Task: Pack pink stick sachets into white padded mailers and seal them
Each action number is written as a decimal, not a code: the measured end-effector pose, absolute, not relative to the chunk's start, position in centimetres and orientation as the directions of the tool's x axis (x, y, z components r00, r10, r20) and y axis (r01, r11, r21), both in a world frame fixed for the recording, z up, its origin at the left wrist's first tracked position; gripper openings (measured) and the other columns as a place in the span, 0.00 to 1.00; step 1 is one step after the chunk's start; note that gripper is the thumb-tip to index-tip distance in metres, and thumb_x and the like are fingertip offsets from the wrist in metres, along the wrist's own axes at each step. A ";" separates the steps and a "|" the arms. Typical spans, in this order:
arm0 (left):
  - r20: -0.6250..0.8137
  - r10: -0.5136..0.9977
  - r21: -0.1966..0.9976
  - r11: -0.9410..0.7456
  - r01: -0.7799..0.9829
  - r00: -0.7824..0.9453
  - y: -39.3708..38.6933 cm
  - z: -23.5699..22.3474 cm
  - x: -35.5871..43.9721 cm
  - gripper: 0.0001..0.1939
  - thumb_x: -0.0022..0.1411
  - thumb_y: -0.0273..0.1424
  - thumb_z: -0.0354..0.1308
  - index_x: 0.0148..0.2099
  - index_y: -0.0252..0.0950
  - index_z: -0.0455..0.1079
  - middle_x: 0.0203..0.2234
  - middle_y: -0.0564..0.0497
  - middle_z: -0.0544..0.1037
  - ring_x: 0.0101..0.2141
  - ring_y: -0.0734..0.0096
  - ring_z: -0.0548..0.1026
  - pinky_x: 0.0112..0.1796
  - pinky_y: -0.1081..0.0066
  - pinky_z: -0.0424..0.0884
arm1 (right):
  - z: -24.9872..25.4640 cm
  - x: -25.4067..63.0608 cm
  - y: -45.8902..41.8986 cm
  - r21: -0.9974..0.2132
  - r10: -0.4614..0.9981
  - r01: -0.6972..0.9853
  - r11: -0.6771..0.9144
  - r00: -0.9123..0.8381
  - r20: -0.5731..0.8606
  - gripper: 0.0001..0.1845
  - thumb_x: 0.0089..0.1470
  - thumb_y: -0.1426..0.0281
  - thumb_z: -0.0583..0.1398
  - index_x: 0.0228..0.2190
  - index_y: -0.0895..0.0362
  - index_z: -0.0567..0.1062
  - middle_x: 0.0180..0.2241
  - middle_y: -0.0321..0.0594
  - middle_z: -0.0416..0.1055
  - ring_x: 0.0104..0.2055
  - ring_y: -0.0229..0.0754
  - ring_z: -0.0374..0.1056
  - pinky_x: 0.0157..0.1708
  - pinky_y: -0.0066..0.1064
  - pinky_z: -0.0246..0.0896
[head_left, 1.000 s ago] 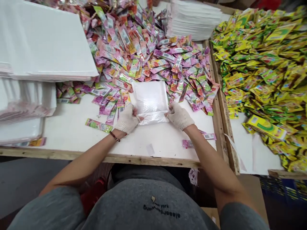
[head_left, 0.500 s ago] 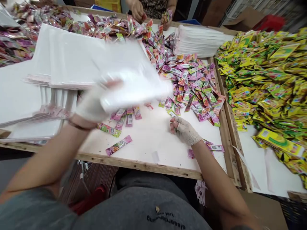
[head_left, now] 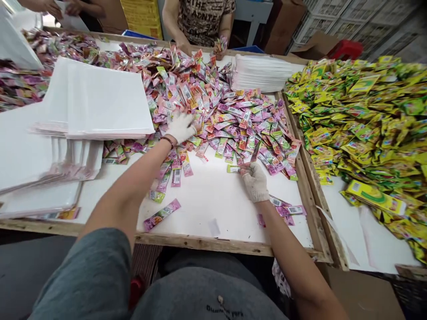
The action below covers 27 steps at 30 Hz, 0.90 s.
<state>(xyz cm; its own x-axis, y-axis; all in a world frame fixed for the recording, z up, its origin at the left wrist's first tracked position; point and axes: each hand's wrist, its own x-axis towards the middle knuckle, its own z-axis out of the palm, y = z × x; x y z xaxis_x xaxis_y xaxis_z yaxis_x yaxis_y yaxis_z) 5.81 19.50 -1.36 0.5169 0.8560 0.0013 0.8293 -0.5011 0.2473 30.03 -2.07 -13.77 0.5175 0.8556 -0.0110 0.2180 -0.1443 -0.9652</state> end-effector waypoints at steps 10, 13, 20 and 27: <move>-0.034 0.775 0.384 -0.573 0.725 0.631 5.2 -7.3 9.6 0.36 0.71 0.50 0.55 0.71 0.32 0.62 0.64 0.32 0.69 0.69 0.40 0.59 0.64 0.44 0.63 | -14.1 29.7 -2.5 -0.611 0.922 0.790 0.060 0.190 0.337 0.31 0.63 0.56 0.57 0.62 0.60 0.72 0.63 0.61 0.70 0.67 0.58 0.65 0.66 0.52 0.62; -0.057 0.627 0.591 -0.606 0.532 0.777 1.5 -6.6 9.6 0.29 0.75 0.45 0.50 0.69 0.33 0.65 0.62 0.35 0.72 0.66 0.46 0.66 0.66 0.46 0.63 | -12.6 30.3 -3.3 -0.389 0.979 0.919 0.059 0.022 0.202 0.27 0.63 0.61 0.60 0.60 0.57 0.75 0.66 0.57 0.69 0.66 0.60 0.63 0.65 0.54 0.60; 0.224 0.649 0.636 -0.663 0.396 0.727 4.9 -2.5 3.5 0.09 0.71 0.33 0.53 0.40 0.37 0.72 0.40 0.46 0.77 0.42 0.62 0.76 0.46 0.61 0.76 | -9.4 35.6 -6.8 -0.282 0.955 0.936 -0.212 0.260 0.143 0.16 0.62 0.69 0.59 0.48 0.59 0.82 0.52 0.56 0.76 0.53 0.57 0.71 0.51 0.46 0.67; 0.152 0.525 0.520 -0.763 0.384 0.837 4.9 -2.9 5.1 0.10 0.69 0.27 0.53 0.33 0.37 0.70 0.30 0.50 0.74 0.32 0.68 0.71 0.34 0.68 0.67 | -6.4 30.9 -6.8 -0.397 1.000 0.918 0.000 0.007 0.016 0.14 0.64 0.72 0.57 0.41 0.57 0.83 0.40 0.48 0.79 0.43 0.50 0.72 0.45 0.39 0.66</move>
